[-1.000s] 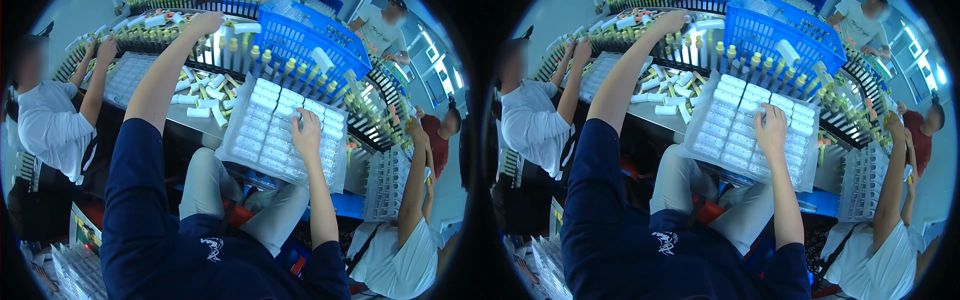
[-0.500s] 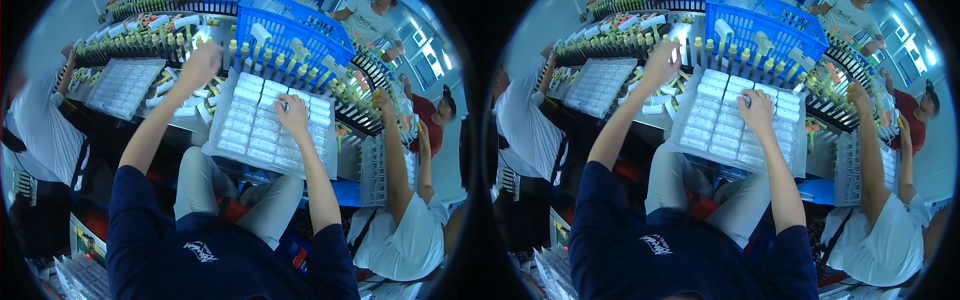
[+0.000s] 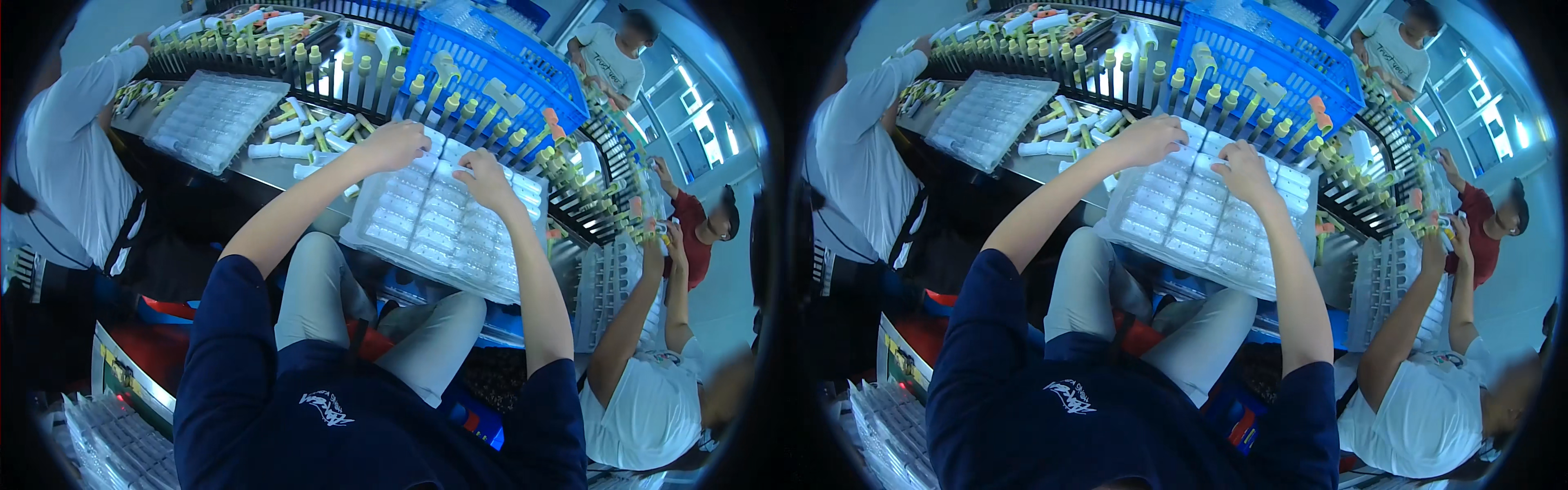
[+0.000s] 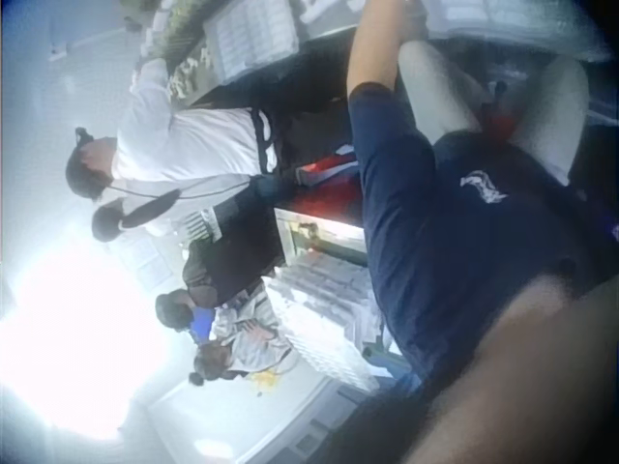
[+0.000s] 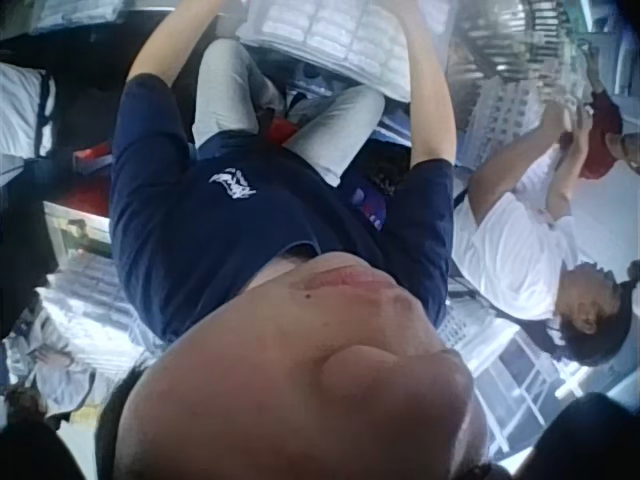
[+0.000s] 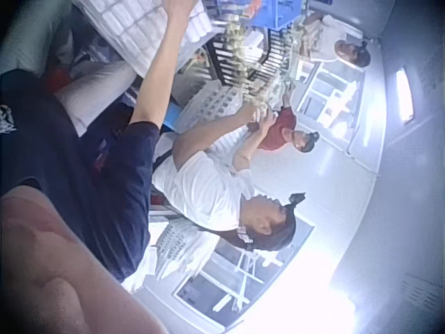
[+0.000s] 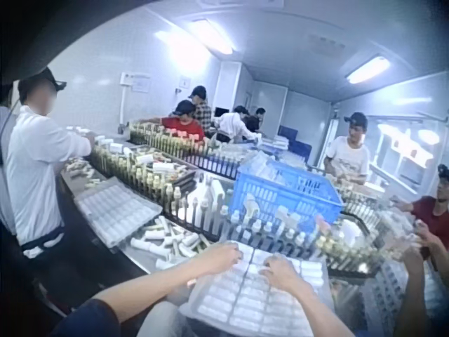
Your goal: Packing small bottles into partitioned trays on an assembly line.
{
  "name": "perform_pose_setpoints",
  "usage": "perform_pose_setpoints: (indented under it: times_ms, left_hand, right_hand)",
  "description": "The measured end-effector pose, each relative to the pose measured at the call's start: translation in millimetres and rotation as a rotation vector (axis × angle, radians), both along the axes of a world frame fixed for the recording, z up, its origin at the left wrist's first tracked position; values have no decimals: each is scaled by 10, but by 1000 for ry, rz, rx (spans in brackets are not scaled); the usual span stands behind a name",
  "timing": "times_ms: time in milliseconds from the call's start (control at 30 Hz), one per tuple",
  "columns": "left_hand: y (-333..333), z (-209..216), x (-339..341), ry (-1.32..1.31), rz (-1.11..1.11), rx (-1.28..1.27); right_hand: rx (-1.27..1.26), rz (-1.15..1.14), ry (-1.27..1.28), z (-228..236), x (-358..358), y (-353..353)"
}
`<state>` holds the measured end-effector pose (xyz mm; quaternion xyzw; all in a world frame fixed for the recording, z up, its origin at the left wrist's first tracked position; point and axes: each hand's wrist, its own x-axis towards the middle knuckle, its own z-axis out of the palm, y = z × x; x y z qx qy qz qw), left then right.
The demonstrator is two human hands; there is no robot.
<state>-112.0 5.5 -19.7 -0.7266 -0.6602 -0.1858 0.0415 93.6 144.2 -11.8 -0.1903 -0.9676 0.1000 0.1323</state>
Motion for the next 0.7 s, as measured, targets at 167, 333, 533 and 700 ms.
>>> perform_pose_setpoints:
  times_ms: [167, 333, 533, 700]
  left_hand:
    - [37, -112, -46, -121, -32, 21]
    - [46, -13, 23, -44, 31, -49]
    - [123, -197, 60, 83, 128, 10]
    - [151, -153, 107, 159, 122, 47]
  right_hand:
    - [-149, -79, 296, 528, 0, -87]
    - [-27, -119, 483, 997, -491, 4]
    - [265, 35, 446, 825, -1510, 407]
    - [128, -40, 499, 552, -2002, 240]
